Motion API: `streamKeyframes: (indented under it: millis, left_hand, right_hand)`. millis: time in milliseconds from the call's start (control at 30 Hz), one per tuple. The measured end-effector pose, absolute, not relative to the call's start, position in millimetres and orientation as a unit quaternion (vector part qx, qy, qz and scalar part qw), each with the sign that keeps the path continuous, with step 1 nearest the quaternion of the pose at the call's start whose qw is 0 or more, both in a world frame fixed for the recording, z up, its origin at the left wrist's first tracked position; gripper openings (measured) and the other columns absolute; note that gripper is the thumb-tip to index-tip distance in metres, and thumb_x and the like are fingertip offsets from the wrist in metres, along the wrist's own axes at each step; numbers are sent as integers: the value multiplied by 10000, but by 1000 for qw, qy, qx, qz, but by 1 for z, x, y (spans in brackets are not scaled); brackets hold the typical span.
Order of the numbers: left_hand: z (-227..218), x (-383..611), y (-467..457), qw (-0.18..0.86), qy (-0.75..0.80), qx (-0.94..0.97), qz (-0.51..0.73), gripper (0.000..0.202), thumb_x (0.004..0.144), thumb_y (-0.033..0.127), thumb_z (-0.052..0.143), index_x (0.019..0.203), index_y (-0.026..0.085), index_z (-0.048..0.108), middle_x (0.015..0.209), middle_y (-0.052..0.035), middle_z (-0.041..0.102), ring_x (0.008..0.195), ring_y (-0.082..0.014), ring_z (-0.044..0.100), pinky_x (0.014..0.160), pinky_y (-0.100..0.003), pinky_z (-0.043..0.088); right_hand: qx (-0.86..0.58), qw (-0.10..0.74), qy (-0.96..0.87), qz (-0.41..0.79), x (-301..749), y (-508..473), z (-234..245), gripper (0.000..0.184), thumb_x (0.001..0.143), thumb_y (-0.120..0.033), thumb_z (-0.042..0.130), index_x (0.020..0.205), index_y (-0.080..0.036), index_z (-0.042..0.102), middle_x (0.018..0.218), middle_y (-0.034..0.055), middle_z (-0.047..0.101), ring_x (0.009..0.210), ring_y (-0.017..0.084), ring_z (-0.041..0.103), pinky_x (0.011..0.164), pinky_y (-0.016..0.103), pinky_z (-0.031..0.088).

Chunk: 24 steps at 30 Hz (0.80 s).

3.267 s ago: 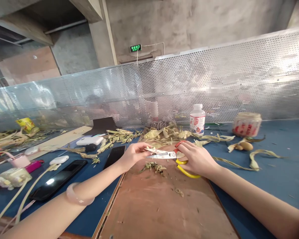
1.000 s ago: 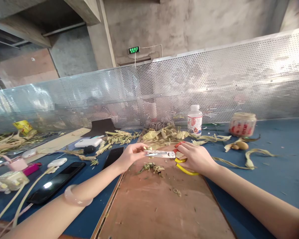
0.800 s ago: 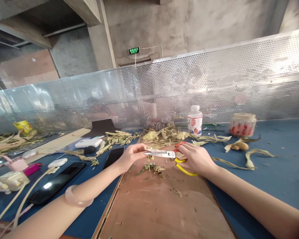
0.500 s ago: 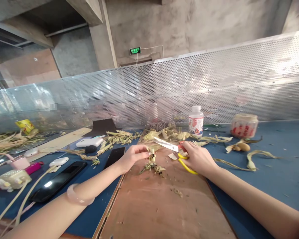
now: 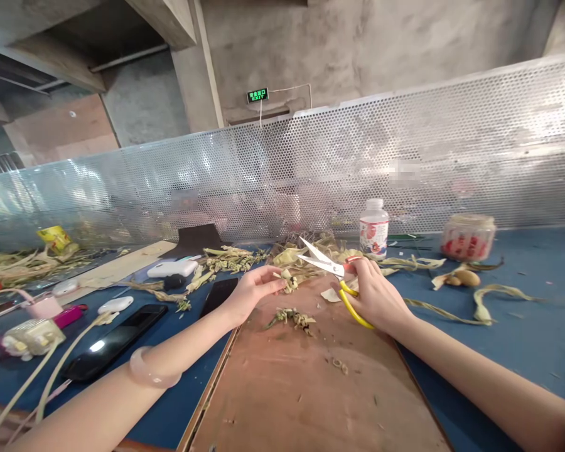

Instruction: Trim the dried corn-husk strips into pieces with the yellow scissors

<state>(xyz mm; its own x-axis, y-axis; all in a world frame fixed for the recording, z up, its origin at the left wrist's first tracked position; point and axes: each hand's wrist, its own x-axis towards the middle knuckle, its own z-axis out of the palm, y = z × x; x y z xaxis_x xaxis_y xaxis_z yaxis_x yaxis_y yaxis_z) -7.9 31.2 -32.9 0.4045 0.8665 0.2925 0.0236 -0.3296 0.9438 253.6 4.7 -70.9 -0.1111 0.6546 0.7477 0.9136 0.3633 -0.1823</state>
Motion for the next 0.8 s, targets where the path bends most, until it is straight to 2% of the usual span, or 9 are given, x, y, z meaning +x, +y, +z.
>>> streamKeyframes:
  millis: [167, 433, 567, 800]
  left_hand:
    - [-31, -7, 29, 409, 362, 720, 427, 195, 738, 340, 679, 851, 188, 633, 803, -8, 653, 763, -146, 599, 711, -266, 439]
    - [-29, -5, 24, 275, 391, 776, 411, 273, 711, 372, 690, 912, 196, 631, 929, -46, 688, 851, -194, 631, 803, -343, 477]
    - [-31, -5, 23, 248, 382, 787, 417, 284, 697, 367, 705, 924, 205, 648, 968, -48, 699, 888, -208, 641, 824, -362, 490]
    - [-33, -5, 23, 238, 374, 790, 424, 262, 702, 343, 711, 934, 231, 666, 1042, -35, 689, 939, -200, 636, 863, -350, 494]
  right_hand:
    - [-567, 388, -713, -136, 256, 7, -72, 335, 805, -472, 499, 1002, -206, 448, 996, 88, 580, 946, 244, 555, 762, 344, 457]
    - [-549, 303, -762, -158, 256, -3, -64, 321, 800, -444, 496, 1010, -200, 496, 1062, 90, 607, 930, 234, 598, 684, 309, 445]
    - [-547, 273, -776, -159, 252, -8, -59, 313, 767, -383, 528, 1016, -197, 503, 1083, 86, 620, 955, 233, 597, 664, 297, 440]
    - [-552, 244, -781, -161, 248, -13, -58, 339, 781, -421, 510, 1035, -196, 497, 1053, 60, 635, 912, 232, 615, 625, 294, 416]
